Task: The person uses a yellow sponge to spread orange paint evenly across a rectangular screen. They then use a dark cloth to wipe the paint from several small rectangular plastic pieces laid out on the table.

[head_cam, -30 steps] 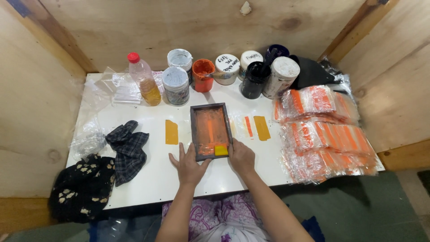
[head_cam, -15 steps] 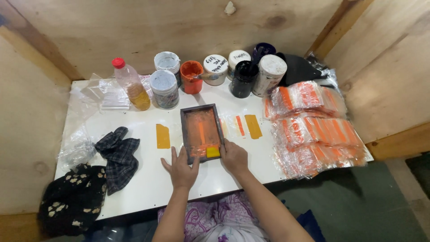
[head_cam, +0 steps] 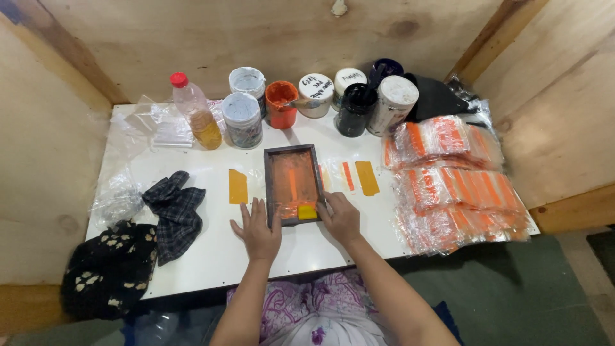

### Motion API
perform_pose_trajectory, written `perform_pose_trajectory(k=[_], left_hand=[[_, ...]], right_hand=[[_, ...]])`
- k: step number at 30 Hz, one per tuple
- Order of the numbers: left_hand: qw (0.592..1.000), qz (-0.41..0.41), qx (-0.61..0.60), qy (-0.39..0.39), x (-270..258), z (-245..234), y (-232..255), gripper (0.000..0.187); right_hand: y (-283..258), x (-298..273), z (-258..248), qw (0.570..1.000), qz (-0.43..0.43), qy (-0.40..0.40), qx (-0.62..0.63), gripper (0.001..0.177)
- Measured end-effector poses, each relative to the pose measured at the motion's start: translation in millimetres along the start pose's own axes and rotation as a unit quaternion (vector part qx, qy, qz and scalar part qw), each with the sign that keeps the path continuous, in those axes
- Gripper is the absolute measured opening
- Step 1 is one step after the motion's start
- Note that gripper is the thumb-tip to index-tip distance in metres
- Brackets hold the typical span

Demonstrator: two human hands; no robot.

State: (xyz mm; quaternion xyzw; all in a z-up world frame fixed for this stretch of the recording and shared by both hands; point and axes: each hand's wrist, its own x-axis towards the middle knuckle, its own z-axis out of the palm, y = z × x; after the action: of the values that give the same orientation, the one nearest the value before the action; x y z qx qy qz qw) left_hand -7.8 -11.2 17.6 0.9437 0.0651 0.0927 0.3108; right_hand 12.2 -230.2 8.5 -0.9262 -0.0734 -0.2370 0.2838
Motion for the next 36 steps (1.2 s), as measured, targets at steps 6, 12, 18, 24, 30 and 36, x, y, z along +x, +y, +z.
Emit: perform_pose_trajectory(k=[6, 12, 18, 24, 30, 36], left_hand=[[0.998, 0.039, 0.027, -0.049, 34, -14, 18, 0.049], [0.985, 0.026, 0.080, -0.148, 65, -23, 28, 0.053], [0.979, 0.004, 0.113, -0.167, 90, -2, 10, 0.055], [0.969, -0.038, 0.130, -0.205, 88, -7, 22, 0.054], [0.958, -0.065, 0.153, -0.231, 87, -25, 39, 0.055], [0.959, -0.068, 0.156, -0.227, 87, -29, 43, 0.055]], right_hand=[[-33, 24, -19, 0.967, -0.120, -0.222, -0.026, 0.031], [-24, 24, -6, 0.932, -0.113, -0.319, -0.133, 0.027], [-10, 32, 0, 0.920, -0.113, -0.352, -0.129, 0.022], [-49, 66, -32, 0.923, -0.086, -0.358, -0.117, 0.023], [-24, 72, -6, 0.920, -0.022, -0.373, -0.115, 0.025], [-36, 68, -8, 0.933, -0.008, -0.346, -0.097, 0.020]])
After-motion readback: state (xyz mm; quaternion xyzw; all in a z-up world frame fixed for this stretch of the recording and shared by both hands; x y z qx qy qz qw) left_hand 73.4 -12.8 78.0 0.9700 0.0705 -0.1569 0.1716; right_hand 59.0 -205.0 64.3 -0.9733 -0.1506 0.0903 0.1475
